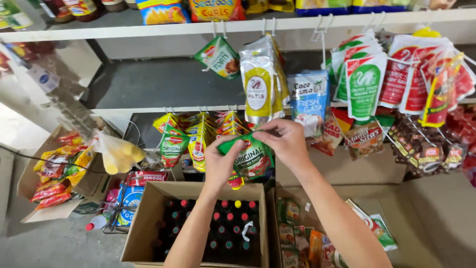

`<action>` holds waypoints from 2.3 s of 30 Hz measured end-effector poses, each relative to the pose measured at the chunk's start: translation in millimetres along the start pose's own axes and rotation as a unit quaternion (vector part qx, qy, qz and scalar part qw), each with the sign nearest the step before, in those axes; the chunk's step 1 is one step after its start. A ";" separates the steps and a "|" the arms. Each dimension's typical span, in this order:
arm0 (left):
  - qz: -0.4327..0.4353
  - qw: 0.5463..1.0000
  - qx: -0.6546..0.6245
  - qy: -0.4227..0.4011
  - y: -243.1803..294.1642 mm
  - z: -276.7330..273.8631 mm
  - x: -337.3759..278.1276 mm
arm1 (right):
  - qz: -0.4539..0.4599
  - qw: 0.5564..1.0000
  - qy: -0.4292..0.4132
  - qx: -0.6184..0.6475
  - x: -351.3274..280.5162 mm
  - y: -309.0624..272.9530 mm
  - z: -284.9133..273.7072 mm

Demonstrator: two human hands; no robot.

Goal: Hanging food pouches on display hooks and organizing items within cardboard boxes in a retail environment.

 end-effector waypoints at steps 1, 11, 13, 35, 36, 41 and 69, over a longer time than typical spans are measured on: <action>0.006 1.000 0.001 0.009 12.1 -4.6 7.6 | -0.005 1.000 -0.009 0.000 7.1 -9.7 11.8; 0.092 0.991 -0.033 0.086 90.9 -47.8 89.7 | -0.181 0.982 0.047 -0.037 59.7 -89.0 90.9; 0.098 0.991 -0.033 0.085 91.8 -52.7 99.7 | -0.190 0.978 0.062 -0.056 66.9 -92.9 98.7; 0.088 0.986 -0.117 0.076 54.5 -68.2 130.2 | -0.239 0.950 0.119 -0.160 73.5 -100.5 123.7; 0.087 0.984 -0.133 0.077 55.4 -67.8 132.2 | -0.230 0.949 0.133 -0.171 74.1 -102.7 124.6; 0.087 0.984 -0.145 0.064 48.5 -65.7 142.0 | -0.244 0.956 0.104 -0.127 81.8 -100.2 125.7; 0.007 0.981 0.088 0.171 -50.3 -28.6 271.6 | -0.243 0.904 0.150 -0.319 195.8 16.7 118.8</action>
Point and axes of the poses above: each hand's wrist, its own x-axis towards the middle knuckle, its own z-axis out of the palm, y = z × x, the point moved 1 cm from there along x, towards the middle knuckle, and after that the axes turned 7 degrees about z, right-handed, at the moved point
